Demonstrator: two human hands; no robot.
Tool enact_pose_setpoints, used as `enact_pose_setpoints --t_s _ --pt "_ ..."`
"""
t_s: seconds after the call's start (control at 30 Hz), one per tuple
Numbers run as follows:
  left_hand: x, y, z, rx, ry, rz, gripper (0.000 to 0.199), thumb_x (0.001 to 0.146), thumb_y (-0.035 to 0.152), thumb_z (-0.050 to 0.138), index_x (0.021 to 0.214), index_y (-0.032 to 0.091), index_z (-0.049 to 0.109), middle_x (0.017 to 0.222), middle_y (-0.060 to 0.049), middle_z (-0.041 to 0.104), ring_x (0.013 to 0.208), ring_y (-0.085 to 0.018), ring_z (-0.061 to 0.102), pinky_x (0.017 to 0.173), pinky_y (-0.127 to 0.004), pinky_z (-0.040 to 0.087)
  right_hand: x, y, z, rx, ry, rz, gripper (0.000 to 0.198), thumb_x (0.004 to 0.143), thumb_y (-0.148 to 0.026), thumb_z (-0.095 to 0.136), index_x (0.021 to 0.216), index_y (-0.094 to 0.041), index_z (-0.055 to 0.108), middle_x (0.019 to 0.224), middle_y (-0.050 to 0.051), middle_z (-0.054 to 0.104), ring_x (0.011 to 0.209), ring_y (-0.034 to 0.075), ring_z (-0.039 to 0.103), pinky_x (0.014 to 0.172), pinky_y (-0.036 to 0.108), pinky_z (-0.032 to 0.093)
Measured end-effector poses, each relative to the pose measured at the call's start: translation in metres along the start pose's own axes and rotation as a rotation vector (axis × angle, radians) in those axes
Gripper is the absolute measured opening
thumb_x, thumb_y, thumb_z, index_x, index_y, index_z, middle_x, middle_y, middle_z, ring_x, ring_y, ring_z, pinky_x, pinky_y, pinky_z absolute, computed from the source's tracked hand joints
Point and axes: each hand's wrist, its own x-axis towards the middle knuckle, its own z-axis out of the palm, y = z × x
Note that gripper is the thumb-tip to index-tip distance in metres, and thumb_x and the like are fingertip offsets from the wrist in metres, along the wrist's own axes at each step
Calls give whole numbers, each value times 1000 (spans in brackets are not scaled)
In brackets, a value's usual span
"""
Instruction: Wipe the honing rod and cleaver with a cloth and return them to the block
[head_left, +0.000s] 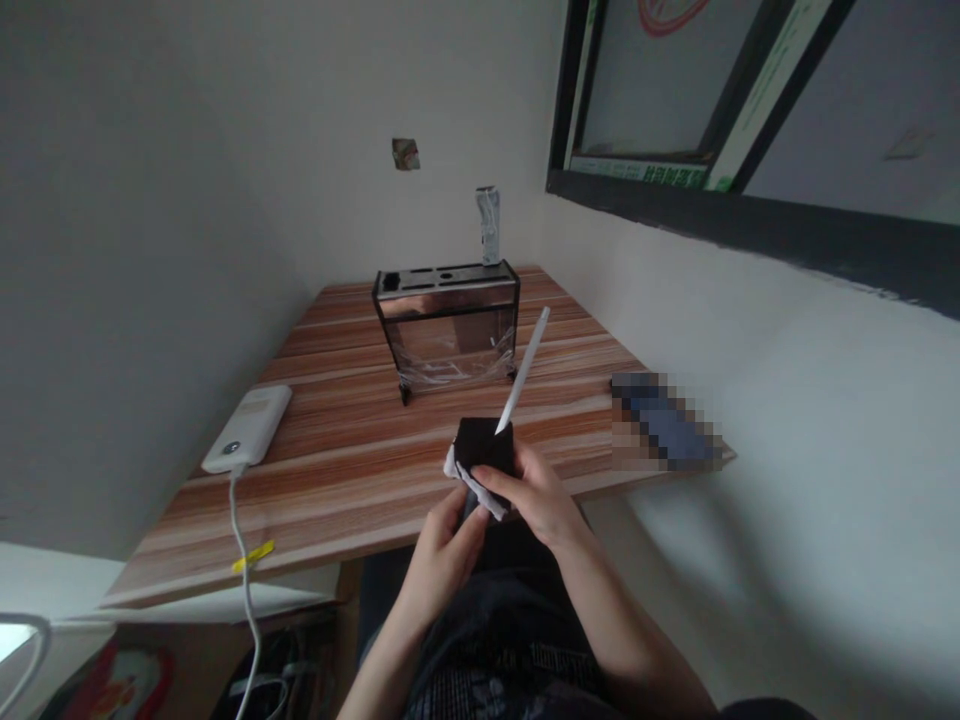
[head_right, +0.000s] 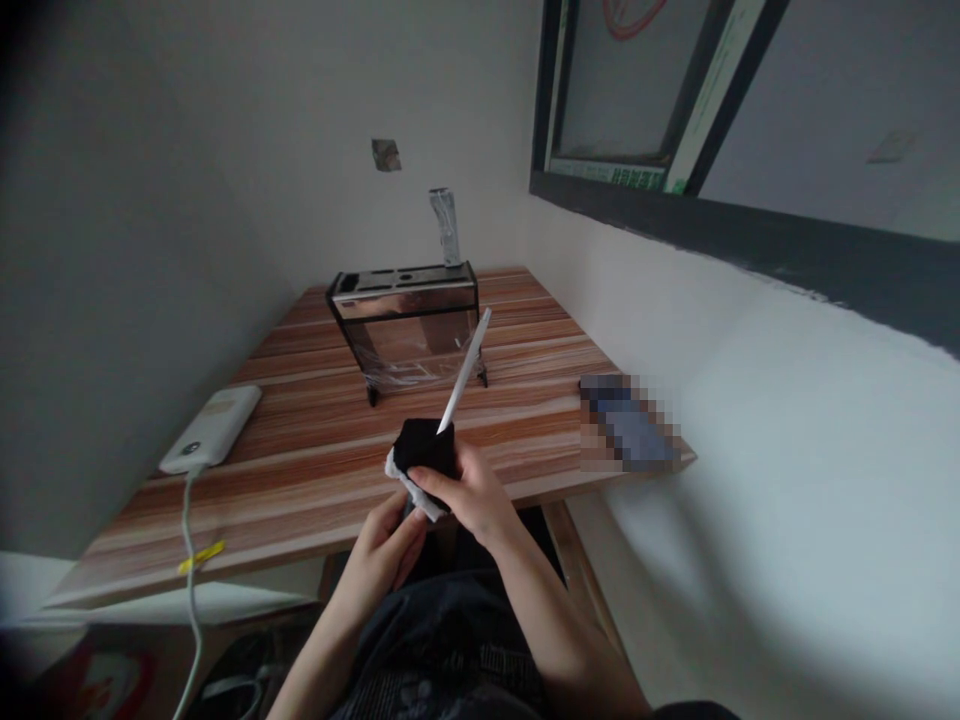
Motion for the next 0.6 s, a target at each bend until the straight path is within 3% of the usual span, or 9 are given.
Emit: enact_pose_setpoints --t_s 0.3,0.6 --pt "-3 -4 0 50 3 -10 41 84 56 55 91 15 53 52 12 32 39 -4 23 37 -17 17 -1 5 0 -2 28 -17 29 72 -34 76 96 -18 71 94 6 75 85 19 69 76 28 53" --pt "-4 -15 -6 130 52 12 41 84 54 58 90 13 59 56 8 38 47 -6 30 44 -18 22 0 10 -5 41 73 -27 28 70 -35 78 92 -19 71 87 4 75 75 17 68 67 25 53"
